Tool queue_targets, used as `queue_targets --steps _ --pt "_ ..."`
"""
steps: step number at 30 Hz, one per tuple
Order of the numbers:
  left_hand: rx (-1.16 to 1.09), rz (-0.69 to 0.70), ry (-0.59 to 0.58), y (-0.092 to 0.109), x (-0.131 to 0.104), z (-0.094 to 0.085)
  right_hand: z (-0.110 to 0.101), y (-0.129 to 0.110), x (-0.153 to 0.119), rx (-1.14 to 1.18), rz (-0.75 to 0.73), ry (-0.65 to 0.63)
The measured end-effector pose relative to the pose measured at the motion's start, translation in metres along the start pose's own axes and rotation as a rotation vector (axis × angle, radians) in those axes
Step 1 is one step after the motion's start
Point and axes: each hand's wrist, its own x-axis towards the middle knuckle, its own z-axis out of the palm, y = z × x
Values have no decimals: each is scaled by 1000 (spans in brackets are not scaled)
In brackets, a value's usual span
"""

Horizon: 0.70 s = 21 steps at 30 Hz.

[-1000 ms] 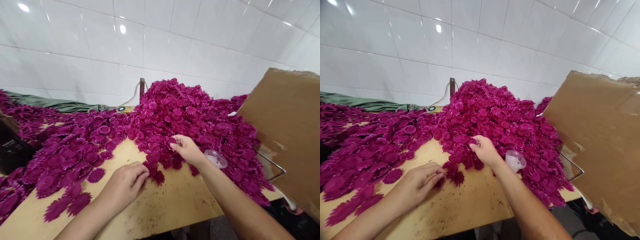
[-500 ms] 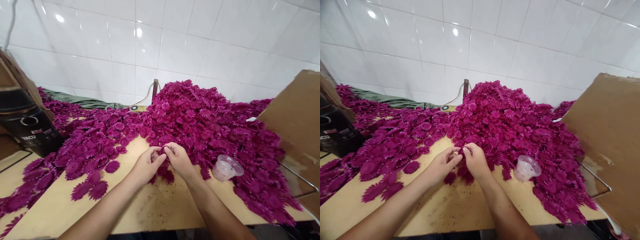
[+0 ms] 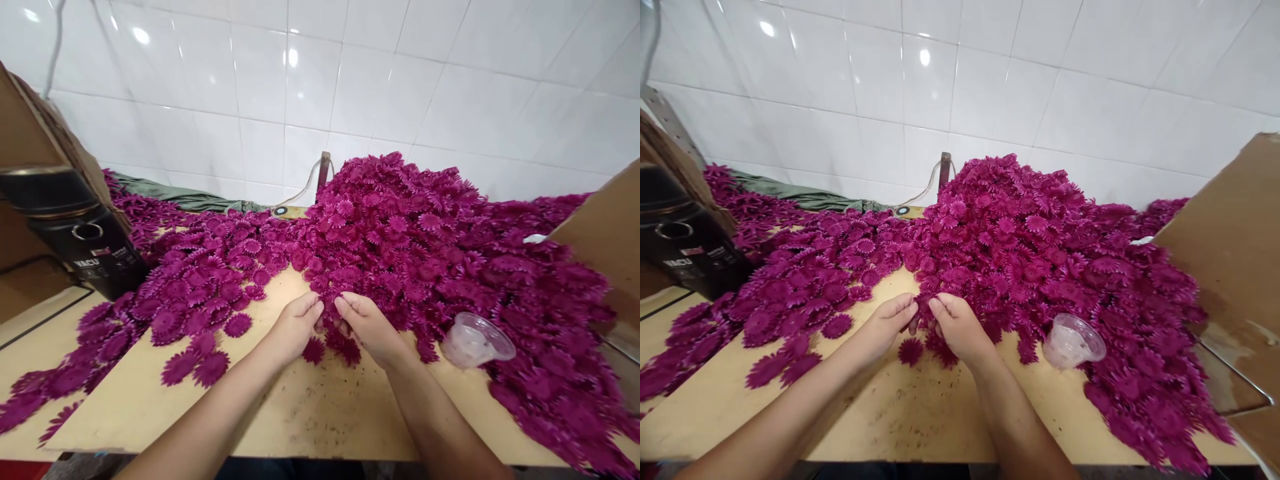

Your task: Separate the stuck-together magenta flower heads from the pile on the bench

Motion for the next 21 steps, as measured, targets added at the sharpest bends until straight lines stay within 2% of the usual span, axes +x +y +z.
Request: queue_targets --steps 2,4,7,10,15,18,21 --pt "-29 3 -15 1 -1 -2 1 2 -1 120 35 -3" --pt "-5 4 -7 -1 -1 -3 2 2 -1 103 -9 47" --pt "94 -7 7 -6 0 -5 3 -1 -2 -41 -119 88" --pt "283 22 49 -7 -2 -4 3 -4 -3 -146 -138 80" --pt "650 75 150 -2 -6 1 9 0 -2 -411 -115 289" --pt "716 115 177 -3 -7 2 11 5 -1 -595 -87 363" --pt "643 105 208 -8 -7 1 8 11 1 -577 -46 367"
